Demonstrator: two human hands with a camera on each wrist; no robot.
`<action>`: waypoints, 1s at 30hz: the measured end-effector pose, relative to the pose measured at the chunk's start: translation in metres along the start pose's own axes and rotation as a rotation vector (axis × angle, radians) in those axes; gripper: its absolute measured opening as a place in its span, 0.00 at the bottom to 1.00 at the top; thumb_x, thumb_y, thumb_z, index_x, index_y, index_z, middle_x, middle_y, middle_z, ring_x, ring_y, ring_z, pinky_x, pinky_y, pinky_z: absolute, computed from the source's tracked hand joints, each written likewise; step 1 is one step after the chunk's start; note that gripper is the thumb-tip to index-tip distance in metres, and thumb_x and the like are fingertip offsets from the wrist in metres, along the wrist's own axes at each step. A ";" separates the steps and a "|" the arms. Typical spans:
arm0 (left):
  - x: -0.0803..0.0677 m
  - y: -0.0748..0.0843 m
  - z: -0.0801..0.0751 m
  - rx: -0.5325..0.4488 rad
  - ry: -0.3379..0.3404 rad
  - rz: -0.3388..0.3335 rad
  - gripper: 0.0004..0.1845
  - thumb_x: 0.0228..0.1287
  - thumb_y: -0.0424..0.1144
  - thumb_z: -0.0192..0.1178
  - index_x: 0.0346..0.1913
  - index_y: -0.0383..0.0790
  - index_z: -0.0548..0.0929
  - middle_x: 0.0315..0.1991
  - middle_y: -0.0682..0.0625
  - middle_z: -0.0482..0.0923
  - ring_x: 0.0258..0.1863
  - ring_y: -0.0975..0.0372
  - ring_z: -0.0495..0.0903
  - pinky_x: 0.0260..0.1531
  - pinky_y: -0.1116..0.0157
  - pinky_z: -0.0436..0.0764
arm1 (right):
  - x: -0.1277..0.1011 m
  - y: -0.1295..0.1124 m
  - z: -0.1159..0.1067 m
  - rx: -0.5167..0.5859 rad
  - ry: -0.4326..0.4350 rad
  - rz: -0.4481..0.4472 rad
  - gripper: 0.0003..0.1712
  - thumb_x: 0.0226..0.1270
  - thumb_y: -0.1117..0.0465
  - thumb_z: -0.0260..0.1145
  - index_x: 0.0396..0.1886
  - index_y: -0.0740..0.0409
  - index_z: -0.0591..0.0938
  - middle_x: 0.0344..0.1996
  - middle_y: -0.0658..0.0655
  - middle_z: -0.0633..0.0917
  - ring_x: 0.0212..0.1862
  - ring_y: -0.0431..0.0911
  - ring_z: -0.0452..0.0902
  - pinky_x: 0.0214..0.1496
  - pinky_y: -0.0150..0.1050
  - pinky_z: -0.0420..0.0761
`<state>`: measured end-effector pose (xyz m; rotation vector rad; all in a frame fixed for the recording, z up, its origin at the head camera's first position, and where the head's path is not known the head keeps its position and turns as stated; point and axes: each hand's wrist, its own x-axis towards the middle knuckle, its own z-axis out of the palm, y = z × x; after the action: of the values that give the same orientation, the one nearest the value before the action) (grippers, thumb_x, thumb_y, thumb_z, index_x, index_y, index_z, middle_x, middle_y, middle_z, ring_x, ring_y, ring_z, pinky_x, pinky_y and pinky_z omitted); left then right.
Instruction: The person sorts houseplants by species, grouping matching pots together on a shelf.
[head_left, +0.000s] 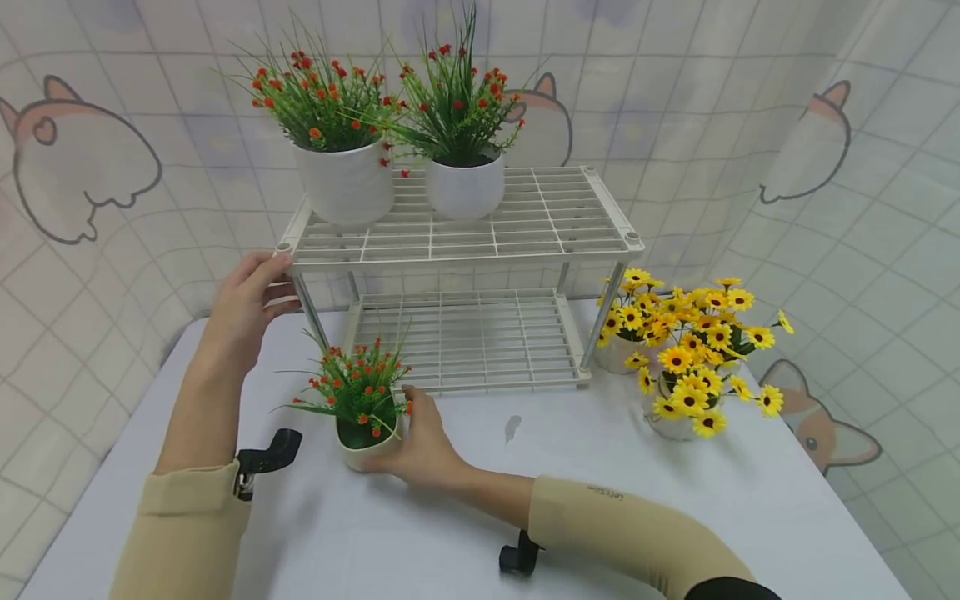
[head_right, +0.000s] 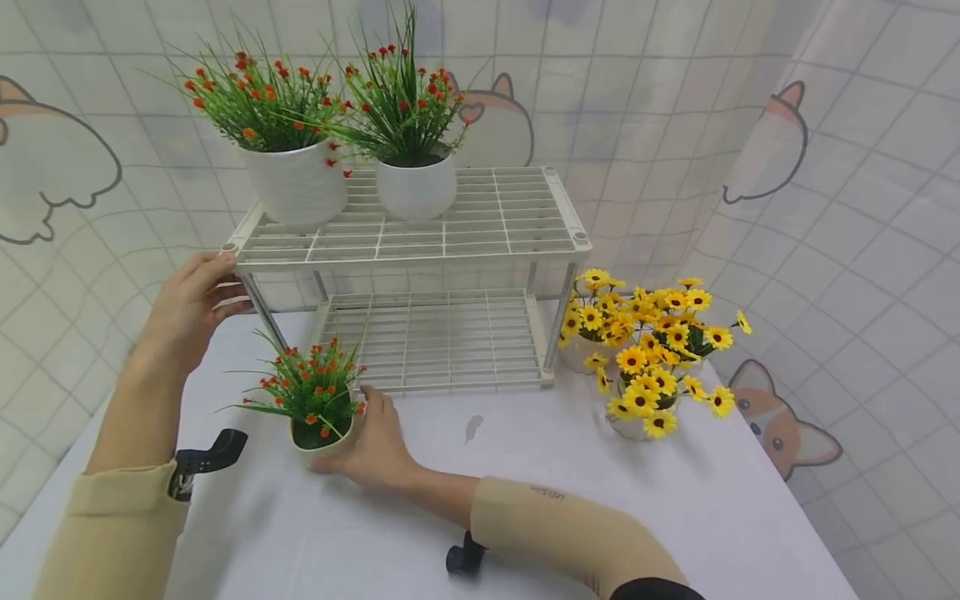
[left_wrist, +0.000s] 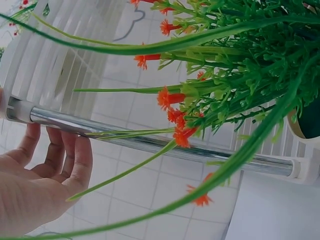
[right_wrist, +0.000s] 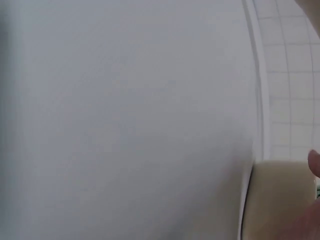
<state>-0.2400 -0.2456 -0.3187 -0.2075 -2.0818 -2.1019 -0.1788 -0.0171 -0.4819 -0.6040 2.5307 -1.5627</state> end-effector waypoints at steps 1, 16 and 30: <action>0.000 0.000 0.000 -0.003 0.000 -0.002 0.16 0.78 0.50 0.58 0.55 0.41 0.76 0.50 0.49 0.74 0.50 0.59 0.76 0.48 0.69 0.78 | 0.000 -0.003 0.005 0.019 0.020 0.004 0.63 0.49 0.51 0.86 0.77 0.65 0.59 0.70 0.64 0.64 0.69 0.54 0.63 0.69 0.48 0.69; -0.001 0.002 -0.002 -0.022 -0.012 0.006 0.16 0.78 0.50 0.59 0.54 0.41 0.76 0.50 0.49 0.75 0.50 0.59 0.77 0.47 0.69 0.78 | -0.005 -0.006 0.000 0.013 0.088 -0.020 0.52 0.50 0.56 0.82 0.74 0.63 0.68 0.69 0.62 0.68 0.72 0.52 0.60 0.72 0.47 0.66; 0.000 0.001 0.000 -0.004 -0.009 0.005 0.15 0.78 0.51 0.58 0.53 0.43 0.76 0.50 0.49 0.74 0.50 0.57 0.75 0.47 0.69 0.78 | -0.010 -0.001 -0.008 0.057 0.130 0.023 0.50 0.48 0.53 0.86 0.67 0.61 0.69 0.59 0.53 0.75 0.61 0.46 0.73 0.64 0.42 0.74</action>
<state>-0.2397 -0.2459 -0.3182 -0.2223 -2.0802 -2.1065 -0.1716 -0.0070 -0.4789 -0.4801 2.5643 -1.7127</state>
